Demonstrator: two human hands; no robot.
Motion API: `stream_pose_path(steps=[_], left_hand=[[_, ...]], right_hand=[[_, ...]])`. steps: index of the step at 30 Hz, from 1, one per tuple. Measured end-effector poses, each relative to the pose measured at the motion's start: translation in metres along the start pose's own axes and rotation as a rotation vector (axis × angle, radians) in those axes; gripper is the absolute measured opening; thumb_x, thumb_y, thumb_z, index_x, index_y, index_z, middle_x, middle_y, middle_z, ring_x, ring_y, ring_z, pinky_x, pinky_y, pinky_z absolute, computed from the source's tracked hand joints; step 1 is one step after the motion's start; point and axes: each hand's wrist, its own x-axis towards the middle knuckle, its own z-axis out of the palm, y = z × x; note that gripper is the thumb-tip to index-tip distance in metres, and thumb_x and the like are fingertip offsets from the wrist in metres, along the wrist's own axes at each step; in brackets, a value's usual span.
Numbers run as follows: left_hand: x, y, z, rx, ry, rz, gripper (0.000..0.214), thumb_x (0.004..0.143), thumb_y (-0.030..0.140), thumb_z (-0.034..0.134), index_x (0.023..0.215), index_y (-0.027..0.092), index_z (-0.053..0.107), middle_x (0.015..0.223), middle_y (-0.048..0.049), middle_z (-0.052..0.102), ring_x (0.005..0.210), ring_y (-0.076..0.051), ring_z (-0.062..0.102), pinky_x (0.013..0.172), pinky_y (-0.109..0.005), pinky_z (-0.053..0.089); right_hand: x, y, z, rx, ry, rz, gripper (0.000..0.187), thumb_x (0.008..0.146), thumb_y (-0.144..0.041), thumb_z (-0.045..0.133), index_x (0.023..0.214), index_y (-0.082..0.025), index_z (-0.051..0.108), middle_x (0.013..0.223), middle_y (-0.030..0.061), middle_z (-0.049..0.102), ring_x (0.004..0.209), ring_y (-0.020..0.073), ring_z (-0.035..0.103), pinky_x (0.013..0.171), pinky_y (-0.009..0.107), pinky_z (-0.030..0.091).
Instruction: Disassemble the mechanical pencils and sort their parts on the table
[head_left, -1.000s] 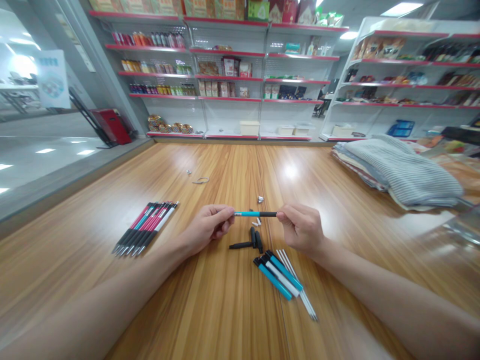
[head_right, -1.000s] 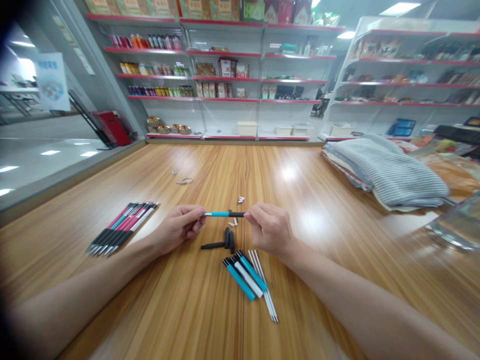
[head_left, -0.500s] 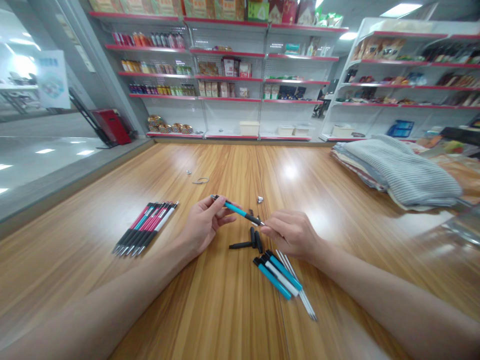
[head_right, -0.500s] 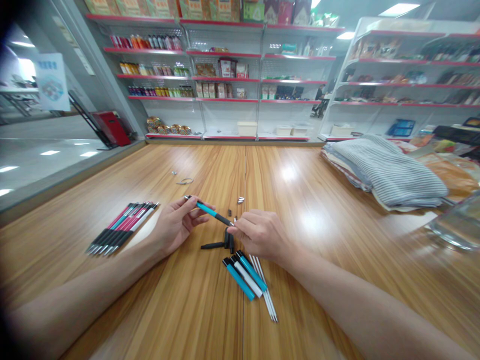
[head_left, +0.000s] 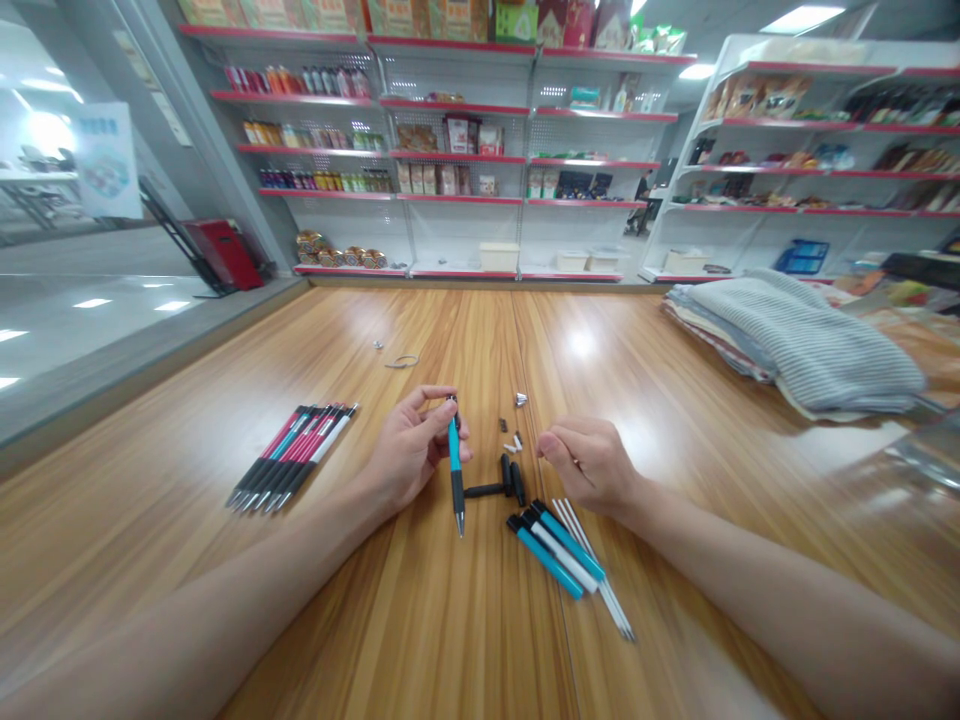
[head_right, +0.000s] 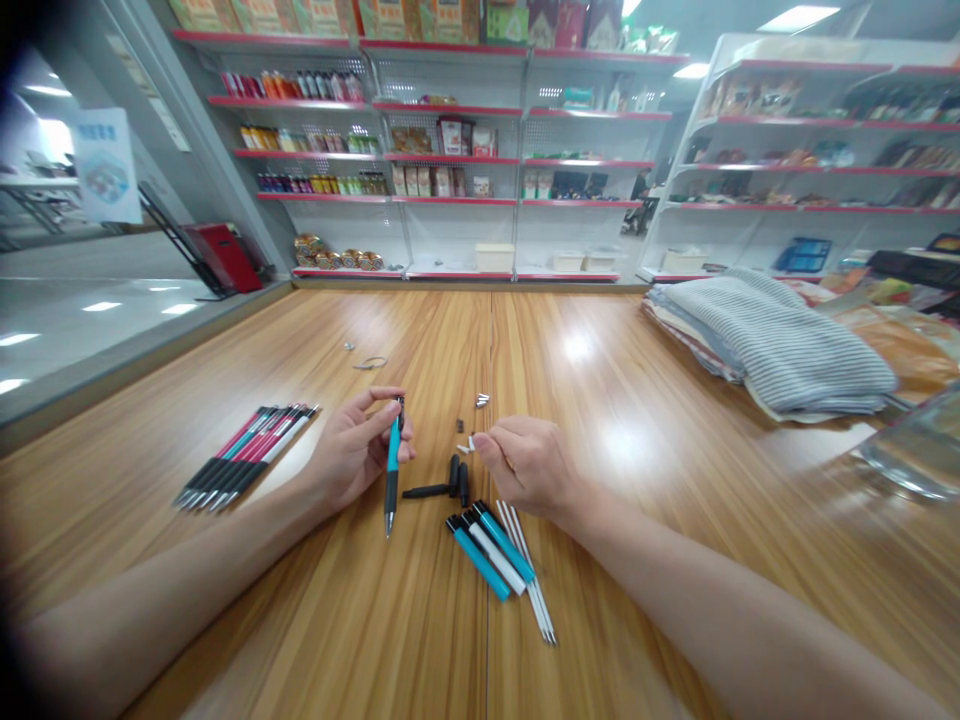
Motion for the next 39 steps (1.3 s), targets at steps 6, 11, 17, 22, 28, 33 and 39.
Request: stream_pose_path(steps=[6,11,17,22,28,33,39], left_hand=[[-0.002,-0.001,0.002,0.025,-0.054,-0.003,0.031,0.082,0.032,0.066,0.103,0.02,0.048,0.068,0.0013,0.064,0.047,-0.014,0.061,0.054,-0.033,0.054],[-0.003,0.001,0.004,0.031,-0.054,-0.001,0.032,0.081,0.034,0.067,0.103,0.019,0.049,0.067,0.0012,0.064,0.045,-0.013,0.06,0.053,-0.032,0.053],[-0.003,0.002,0.003,0.039,-0.047,0.018,0.029,0.083,0.03,0.064,0.103,0.018,0.048,0.067,0.0009,0.064,0.046,-0.012,0.06,0.056,-0.032,0.054],[0.006,0.026,-0.003,0.124,-0.012,0.058,0.027,0.085,0.028,0.06,0.107,0.02,0.048,0.071,0.0,0.064,0.048,-0.012,0.06,0.055,-0.029,0.053],[0.024,0.101,-0.06,0.666,0.2,-0.135,0.02,0.086,0.027,0.057,0.099,0.012,0.052,0.074,-0.0017,0.066,0.052,-0.011,0.062,0.055,-0.026,0.051],[0.026,0.133,-0.153,1.269,0.434,-0.456,0.027,0.083,0.025,0.061,0.104,0.011,0.052,0.068,-0.0001,0.064,0.051,-0.013,0.062,0.053,-0.027,0.051],[0.019,0.124,-0.223,1.374,0.466,-0.697,0.033,0.08,0.034,0.064,0.103,0.012,0.053,0.065,-0.0007,0.061,0.06,-0.017,0.062,0.055,-0.03,0.052]], right_hand=[[0.003,-0.003,-0.002,0.012,0.027,0.005,0.038,0.096,-0.023,0.037,0.065,-0.016,0.058,0.058,0.0031,0.056,0.056,0.0117,0.052,0.057,0.025,0.037],[0.004,-0.004,-0.002,0.013,0.034,0.006,0.038,0.096,-0.023,0.038,0.064,-0.015,0.058,0.057,0.0031,0.056,0.055,0.0115,0.053,0.056,0.024,0.037],[0.002,-0.003,-0.001,0.03,0.017,0.03,0.037,0.095,-0.023,0.039,0.066,-0.015,0.06,0.059,0.0036,0.057,0.056,0.0116,0.053,0.057,0.025,0.038],[0.002,-0.002,-0.001,0.027,0.023,0.033,0.039,0.097,-0.025,0.038,0.066,-0.015,0.06,0.059,0.0035,0.057,0.056,0.0117,0.052,0.057,0.025,0.038],[0.002,-0.001,-0.002,0.008,0.049,0.032,0.043,0.098,-0.029,0.038,0.064,-0.016,0.061,0.057,0.0032,0.056,0.054,0.0115,0.052,0.054,0.024,0.037],[0.001,0.001,0.0,0.002,0.026,0.048,0.043,0.098,-0.03,0.037,0.066,-0.015,0.062,0.058,0.0037,0.058,0.056,0.0114,0.053,0.056,0.023,0.037],[0.001,0.002,0.001,0.002,0.01,0.077,0.043,0.098,-0.031,0.038,0.065,-0.015,0.062,0.058,0.0039,0.058,0.056,0.0114,0.054,0.058,0.023,0.037]])
